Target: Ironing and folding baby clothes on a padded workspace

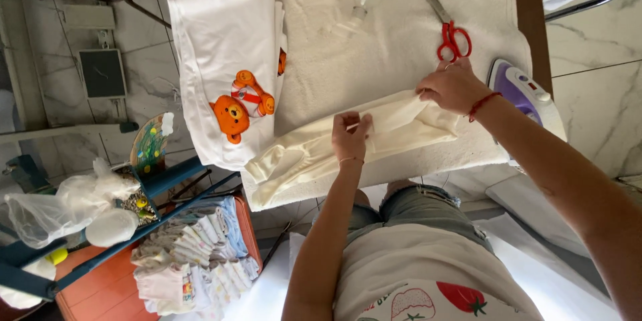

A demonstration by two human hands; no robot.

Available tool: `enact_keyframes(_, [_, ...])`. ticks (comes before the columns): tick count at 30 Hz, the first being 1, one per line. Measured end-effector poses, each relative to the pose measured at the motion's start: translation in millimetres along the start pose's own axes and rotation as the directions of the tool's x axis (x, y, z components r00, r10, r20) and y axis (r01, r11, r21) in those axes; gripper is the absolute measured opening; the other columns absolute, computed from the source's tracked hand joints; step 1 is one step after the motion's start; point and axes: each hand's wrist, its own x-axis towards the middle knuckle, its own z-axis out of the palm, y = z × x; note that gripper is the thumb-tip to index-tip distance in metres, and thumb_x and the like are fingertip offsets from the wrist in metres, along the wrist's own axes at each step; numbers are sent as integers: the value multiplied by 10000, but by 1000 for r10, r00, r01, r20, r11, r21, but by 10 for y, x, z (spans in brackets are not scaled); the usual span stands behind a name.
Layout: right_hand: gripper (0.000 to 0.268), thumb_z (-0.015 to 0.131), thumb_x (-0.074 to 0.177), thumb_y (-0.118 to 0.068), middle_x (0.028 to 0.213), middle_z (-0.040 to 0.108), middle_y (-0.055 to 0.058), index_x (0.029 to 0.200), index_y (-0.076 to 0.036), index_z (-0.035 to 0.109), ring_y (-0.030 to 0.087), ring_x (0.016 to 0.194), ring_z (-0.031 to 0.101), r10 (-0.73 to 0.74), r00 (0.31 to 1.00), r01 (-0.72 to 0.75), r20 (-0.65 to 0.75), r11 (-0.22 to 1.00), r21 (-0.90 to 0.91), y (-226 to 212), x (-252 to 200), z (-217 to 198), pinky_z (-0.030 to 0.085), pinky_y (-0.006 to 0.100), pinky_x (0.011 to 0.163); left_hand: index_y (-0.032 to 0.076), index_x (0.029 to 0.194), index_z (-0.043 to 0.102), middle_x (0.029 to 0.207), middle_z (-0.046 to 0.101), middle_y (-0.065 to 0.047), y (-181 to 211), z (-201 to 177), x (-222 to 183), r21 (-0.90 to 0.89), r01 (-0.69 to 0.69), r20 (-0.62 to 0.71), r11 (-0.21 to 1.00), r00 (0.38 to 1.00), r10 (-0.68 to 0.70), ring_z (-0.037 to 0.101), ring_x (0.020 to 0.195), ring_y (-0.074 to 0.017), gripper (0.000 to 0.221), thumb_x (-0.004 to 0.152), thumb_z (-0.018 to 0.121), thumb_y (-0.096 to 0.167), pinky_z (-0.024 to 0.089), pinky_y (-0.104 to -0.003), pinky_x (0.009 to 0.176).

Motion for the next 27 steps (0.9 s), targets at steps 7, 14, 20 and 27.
enact_keyframes(7, [243,468,814,-482,840,608,-59,857,-261,558,167,892,530,72,991,-84,-115,991,-106,-140,132,294,323,359,803,223,910,536,861,466,-3,-350,48,243,740,-569,192,358,689,699,553,749,-204,224,719,606,129,479,-318,601])
enact_keyframes(14, [114,520,845,-244,801,408,12,831,-141,473,242,773,505,-35,909,34,-415,999,-11,-413,27,365,407,359,654,279,945,573,1016,471,-26,-262,-115,54,743,-592,328,313,730,600,541,891,-271,244,711,625,234,508,-403,651])
enact_keyframes(20, [246,524,856,-383,863,458,29,945,-157,562,224,835,538,-21,882,97,-471,986,137,-612,44,478,468,298,710,227,827,626,869,559,40,34,-982,-310,662,-683,245,309,587,772,585,792,-146,193,704,615,79,481,-270,691])
enact_keyframes(27, [164,649,822,-291,839,545,88,889,-143,618,279,801,579,199,940,-78,-279,917,391,-649,115,343,466,360,724,158,766,603,827,525,16,-219,-2071,-605,652,-386,-369,652,590,718,532,796,-151,208,690,593,-35,501,-222,612])
